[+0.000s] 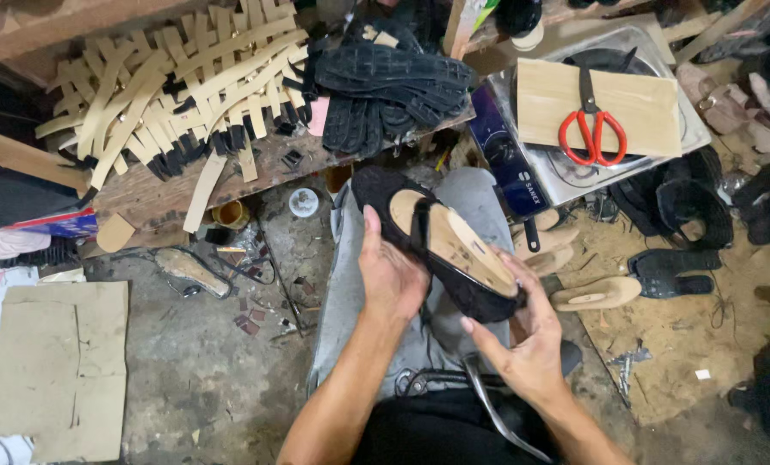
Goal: The person sits and works on their lap, fitting black rubber soles onto shoe uppers over wooden lasts. They press the sole into place, hammer around the sole edge with a cobbler's hammer to secure it, then place the finished shoe onto an upper shelf rack and begin on the next shoe.
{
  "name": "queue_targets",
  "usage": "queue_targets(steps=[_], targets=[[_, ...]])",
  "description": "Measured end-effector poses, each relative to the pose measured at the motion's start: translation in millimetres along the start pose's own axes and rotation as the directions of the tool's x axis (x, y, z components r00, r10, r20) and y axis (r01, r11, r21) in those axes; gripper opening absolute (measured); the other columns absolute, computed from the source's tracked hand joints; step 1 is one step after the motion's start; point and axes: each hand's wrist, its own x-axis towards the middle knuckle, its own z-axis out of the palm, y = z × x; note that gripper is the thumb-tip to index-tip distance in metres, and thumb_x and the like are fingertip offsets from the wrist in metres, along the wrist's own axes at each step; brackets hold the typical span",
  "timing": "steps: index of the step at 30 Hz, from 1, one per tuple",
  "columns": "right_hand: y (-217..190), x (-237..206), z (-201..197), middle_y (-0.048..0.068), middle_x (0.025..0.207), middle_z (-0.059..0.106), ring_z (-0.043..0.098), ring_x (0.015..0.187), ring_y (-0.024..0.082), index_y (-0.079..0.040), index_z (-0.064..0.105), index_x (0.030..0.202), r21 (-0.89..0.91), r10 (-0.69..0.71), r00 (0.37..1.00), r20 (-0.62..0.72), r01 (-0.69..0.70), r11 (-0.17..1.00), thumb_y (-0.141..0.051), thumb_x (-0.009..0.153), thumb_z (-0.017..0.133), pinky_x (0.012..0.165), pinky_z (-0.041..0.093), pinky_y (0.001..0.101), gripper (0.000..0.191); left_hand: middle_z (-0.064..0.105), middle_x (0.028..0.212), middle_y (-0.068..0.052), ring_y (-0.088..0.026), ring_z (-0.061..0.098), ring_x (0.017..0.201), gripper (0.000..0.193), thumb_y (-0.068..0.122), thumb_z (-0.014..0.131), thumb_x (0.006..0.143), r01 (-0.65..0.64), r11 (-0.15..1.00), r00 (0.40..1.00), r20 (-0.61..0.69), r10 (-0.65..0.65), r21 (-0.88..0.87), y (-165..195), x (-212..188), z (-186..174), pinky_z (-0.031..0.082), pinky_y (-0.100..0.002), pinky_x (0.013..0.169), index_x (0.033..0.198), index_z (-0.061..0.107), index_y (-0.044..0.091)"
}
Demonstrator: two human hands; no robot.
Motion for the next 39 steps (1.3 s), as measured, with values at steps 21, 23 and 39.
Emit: queue_targets(steps=[21, 23, 39], targets=[[79.9, -28.6, -11.4, 0.023, 0.154, 0.038, 0.048, 0.139, 0.047, -0.028, 0.037, 0.150, -0.606, -0.657, 0.754, -0.022, 0.513, 0.608, -0.028, 0.075, 0.086, 0.116, 0.044, 0.0582, 0.089, 0.068, 0.131, -0.019, -0.023, 0.067, 0.122, 0.057, 0.043, 0.070, 0.105, -0.361, 0.720, 0.818, 0.572, -0.061, 0.593, 41.1, -29.6, 63.5, 0.052, -0.037, 0.112, 0.141, 0.057, 0.000], [78.1, -29.1, -11.3, 0.023, 0.154, 0.037, 0.047, 0.140, 0.047, -0.029, 0.038, 0.150, -0.609, -0.666, 0.746, -0.016, 0.520, 0.598, -0.026, 0.081, 0.089, 0.117, 0.044, 0.0582, 0.086, 0.067, 0.132, -0.020, -0.024, 0.066, 0.122, 0.058, 0.045, 0.069, 0.105, -0.370, 0.728, 0.813, 0.580, -0.047, 0.578, 39.0, -28.2, 59.0, 0.051, -0.038, 0.111, 0.140, 0.057, 0.001], [70.4, -42.0, -15.1, 0.025, 0.141, 0.054, 0.054, 0.131, 0.045, -0.025, 0.065, 0.123, -0.735, -0.615, 0.784, 0.089, 0.468, 0.491, -0.011, 0.073, 0.079, 0.113, 0.039, 0.0618, 0.054, 0.062, 0.123, -0.017, -0.034, 0.063, 0.120, 0.041, 0.041, 0.067, 0.106, -0.282, 0.892, 0.851, 0.522, 0.063, 0.353, 35.6, -8.0, 18.9, 0.051, -0.049, 0.109, 0.125, 0.057, 0.006]])
